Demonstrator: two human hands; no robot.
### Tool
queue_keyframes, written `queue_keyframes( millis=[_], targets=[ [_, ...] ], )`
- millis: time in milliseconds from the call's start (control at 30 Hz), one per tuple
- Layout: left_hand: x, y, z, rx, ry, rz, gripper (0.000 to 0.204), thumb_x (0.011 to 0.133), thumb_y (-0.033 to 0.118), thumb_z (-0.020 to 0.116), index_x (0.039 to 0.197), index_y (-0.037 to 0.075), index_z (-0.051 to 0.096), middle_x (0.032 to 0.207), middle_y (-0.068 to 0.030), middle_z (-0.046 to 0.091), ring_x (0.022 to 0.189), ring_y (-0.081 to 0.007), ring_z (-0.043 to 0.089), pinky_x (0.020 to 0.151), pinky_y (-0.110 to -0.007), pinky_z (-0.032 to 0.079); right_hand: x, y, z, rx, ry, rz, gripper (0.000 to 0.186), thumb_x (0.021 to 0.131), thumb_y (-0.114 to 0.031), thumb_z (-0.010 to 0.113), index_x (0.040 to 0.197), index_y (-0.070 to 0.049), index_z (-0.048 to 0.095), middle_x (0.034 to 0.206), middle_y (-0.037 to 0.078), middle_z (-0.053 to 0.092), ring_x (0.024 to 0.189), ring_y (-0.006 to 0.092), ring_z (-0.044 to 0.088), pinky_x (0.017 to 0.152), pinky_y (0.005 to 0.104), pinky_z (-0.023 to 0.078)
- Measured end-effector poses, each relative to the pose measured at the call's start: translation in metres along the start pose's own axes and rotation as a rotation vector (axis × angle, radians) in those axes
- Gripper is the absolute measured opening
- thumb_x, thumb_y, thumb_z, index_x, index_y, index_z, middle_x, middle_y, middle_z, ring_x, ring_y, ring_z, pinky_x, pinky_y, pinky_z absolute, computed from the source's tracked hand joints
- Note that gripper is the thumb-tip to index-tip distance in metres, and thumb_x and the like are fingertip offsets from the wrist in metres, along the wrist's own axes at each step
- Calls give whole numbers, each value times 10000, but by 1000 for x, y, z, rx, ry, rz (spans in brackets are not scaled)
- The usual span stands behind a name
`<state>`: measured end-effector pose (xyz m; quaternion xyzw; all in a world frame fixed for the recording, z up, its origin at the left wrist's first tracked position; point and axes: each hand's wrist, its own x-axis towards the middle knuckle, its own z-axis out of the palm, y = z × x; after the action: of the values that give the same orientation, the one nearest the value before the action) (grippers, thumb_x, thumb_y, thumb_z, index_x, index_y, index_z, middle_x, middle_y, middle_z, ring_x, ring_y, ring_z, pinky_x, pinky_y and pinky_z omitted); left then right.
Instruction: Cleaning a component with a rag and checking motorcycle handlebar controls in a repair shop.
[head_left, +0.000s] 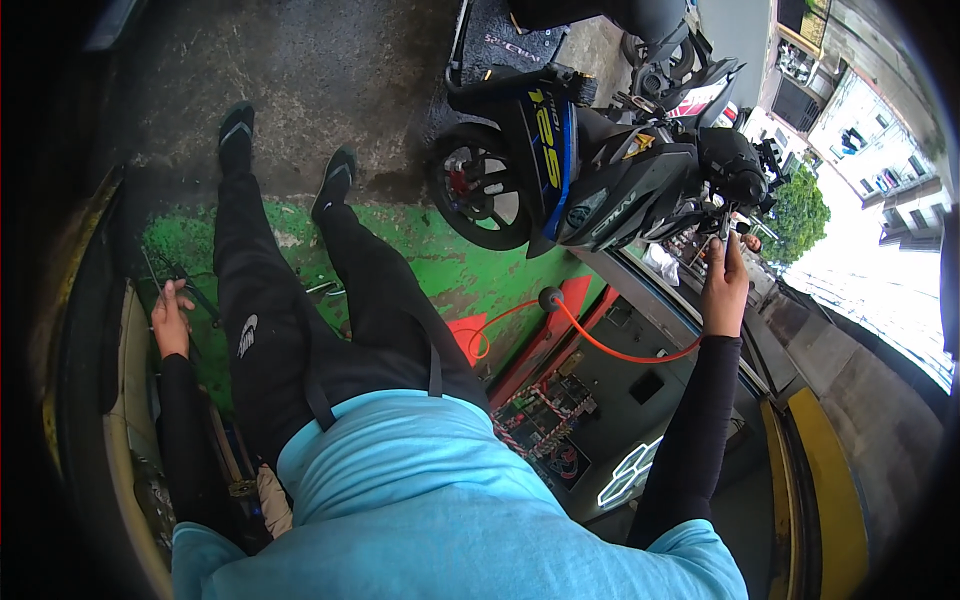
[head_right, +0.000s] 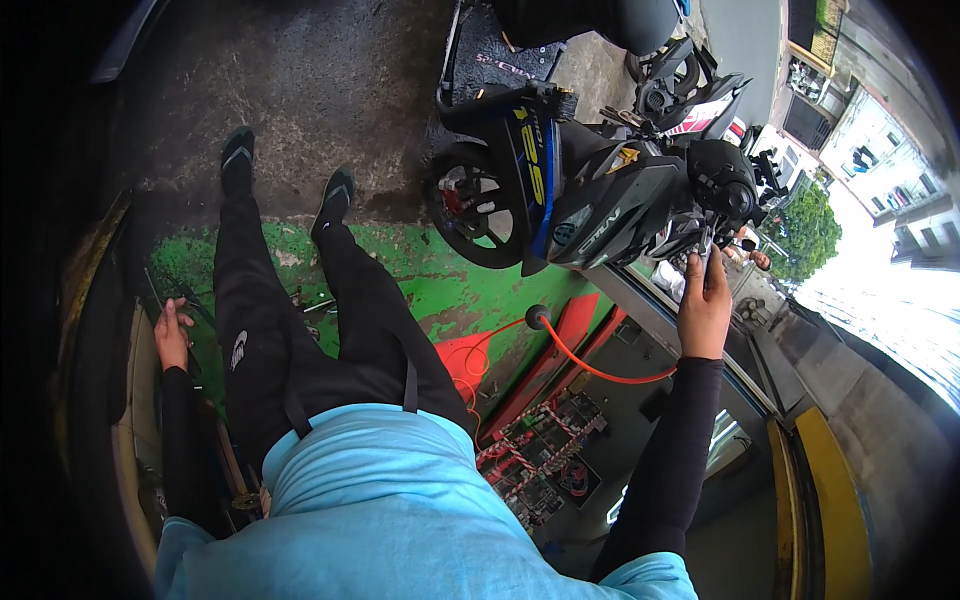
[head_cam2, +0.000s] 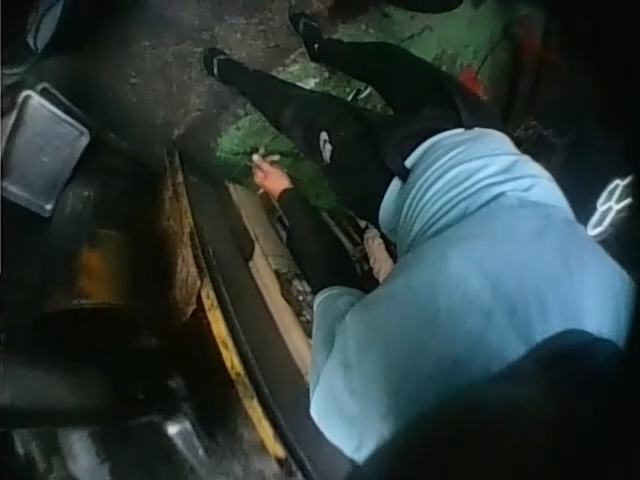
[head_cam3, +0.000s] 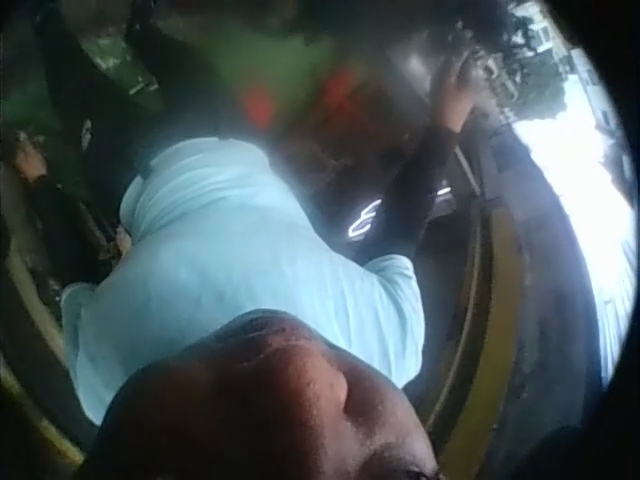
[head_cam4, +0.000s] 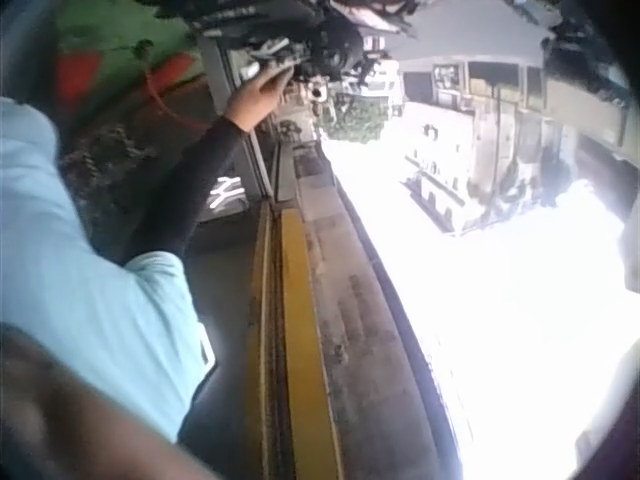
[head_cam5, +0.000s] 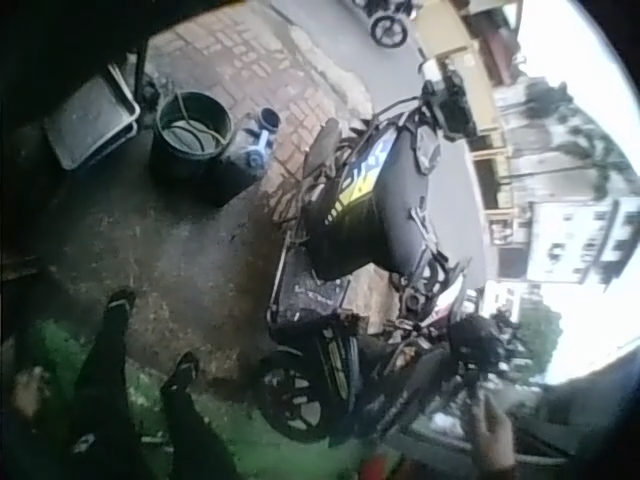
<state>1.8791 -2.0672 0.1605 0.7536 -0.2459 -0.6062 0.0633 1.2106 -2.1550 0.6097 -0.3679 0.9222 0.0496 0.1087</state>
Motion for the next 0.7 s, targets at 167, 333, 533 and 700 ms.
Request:
queue_keyframes(
  millis=[167, 333, 533, 700],
  targets=[
    [0, 2, -2, -37, 14, 10, 510, 1019, 486, 459, 1151, 35, 655, 703, 12, 559, 453, -24, 375, 424, -214, 316, 4, 17, -12, -364, 65, -161, 515, 997, -323, 566, 1361, 37, 509, 1092, 207, 686, 976, 181, 645, 879, 298, 476],
    [-4, 3, 0, -33, 25, 27, 513, 1021, 486, 456, 1158, 32, 652, 699, 15, 560, 455, -25, 376, 424, -214, 318, 9, 9, -16, -148, 6, -39, 548, 998, -353, 560, 1351, 62, 506, 1110, 194, 685, 989, 190, 643, 895, 298, 472],
    [-9, 3, 3, -14, 16, 12, 534, 1015, 502, 457, 1161, 27, 652, 696, 14, 560, 456, -33, 378, 426, -221, 323, 16, 11, -18, -168, -40, -13, 555, 998, -351, 565, 1349, 73, 501, 1107, 186, 687, 992, 177, 636, 894, 282, 466],
    [-10, 8, -5, 16, 30, 15, 537, 1011, 510, 460, 1154, 30, 656, 694, 11, 558, 454, -34, 374, 428, -222, 325, 23, 7, -11, -128, 39, -57, 555, 999, -363, 560, 1335, 76, 515, 1128, 197, 683, 996, 189, 636, 890, 287, 462]
  ],
)
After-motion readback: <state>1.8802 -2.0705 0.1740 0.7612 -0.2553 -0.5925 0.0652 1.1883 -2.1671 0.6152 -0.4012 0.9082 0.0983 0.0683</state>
